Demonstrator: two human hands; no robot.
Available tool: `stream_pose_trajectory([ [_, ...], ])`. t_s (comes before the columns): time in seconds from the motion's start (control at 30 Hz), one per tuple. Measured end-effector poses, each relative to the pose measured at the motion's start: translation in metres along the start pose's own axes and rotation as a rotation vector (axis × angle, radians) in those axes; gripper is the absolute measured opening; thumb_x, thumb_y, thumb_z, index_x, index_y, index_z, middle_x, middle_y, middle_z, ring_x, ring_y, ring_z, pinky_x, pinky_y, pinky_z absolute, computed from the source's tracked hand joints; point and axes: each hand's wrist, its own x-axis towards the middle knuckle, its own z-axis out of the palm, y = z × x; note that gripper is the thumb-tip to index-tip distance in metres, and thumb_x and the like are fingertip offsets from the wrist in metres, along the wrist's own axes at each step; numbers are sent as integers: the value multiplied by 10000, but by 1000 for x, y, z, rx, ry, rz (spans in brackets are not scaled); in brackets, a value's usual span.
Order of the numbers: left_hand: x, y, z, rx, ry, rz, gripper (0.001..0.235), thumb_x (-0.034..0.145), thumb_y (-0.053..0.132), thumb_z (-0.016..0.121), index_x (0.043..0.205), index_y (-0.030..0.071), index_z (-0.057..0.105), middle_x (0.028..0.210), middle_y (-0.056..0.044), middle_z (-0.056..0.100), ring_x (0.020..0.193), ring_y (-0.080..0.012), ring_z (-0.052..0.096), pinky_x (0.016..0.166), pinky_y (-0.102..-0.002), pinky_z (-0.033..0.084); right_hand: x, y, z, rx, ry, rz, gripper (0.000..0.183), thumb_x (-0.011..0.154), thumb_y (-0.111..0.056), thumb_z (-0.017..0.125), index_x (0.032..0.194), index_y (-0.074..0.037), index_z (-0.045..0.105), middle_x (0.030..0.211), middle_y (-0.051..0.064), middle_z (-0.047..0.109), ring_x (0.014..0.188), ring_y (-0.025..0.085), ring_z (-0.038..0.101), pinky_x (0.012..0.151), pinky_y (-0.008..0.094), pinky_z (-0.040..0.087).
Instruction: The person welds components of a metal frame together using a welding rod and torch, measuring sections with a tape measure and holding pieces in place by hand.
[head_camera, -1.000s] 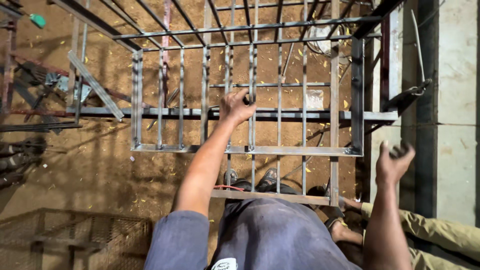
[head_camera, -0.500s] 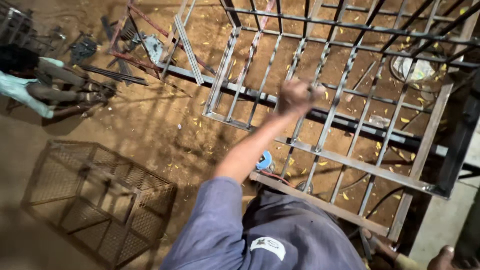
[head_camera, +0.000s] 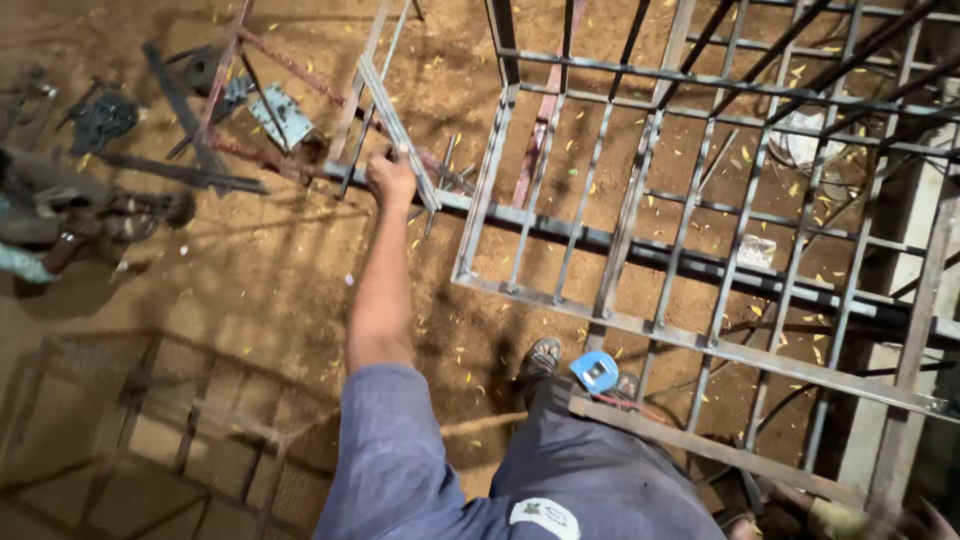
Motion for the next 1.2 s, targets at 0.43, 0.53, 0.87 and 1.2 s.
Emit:
stream_pose_trajectory([
  [0.43,58,-43,27,-19,-389,-167,279,1001,246,708,1178,35,669,1089,-100,685,937,-228,640,862,-375,529,-147,-269,-49,87,-450,-1231,702,829,-375,812,1386,-54,530,1354,209,536,1223,406,523,1011,492,422],
  [0.53,50,-35,16,-211,-507,-251,279,1032,233,692,1229,37,661,1132,-80,670,960,-201,620,883,-359,522,-149,-268,-47,45,-415,-1200,722,840,-382,792,1410,-40,511,1347,227,520,1211,395,509,1027,486,413],
  [0.87,29,17,-48,-737,-778,-315,275,1021,9,618,1295,12,589,1156,-83,649,943,-205,649,872,-365,581,-138,-247,-24,166,-381,-1189,638,791,-246,790,1353,-63,551,1190,138,599,1062,346,622,853,459,513],
  [1.2,-150,197,-18,-975,-1216,-228,338,928,-84,599,1242,9,513,1036,-82,621,903,-222,701,825,-390,607,-119,-188,-12,728,-517,-731,718,716,-236,840,1374,-68,608,1282,142,689,1194,277,672,1006,387,532],
])
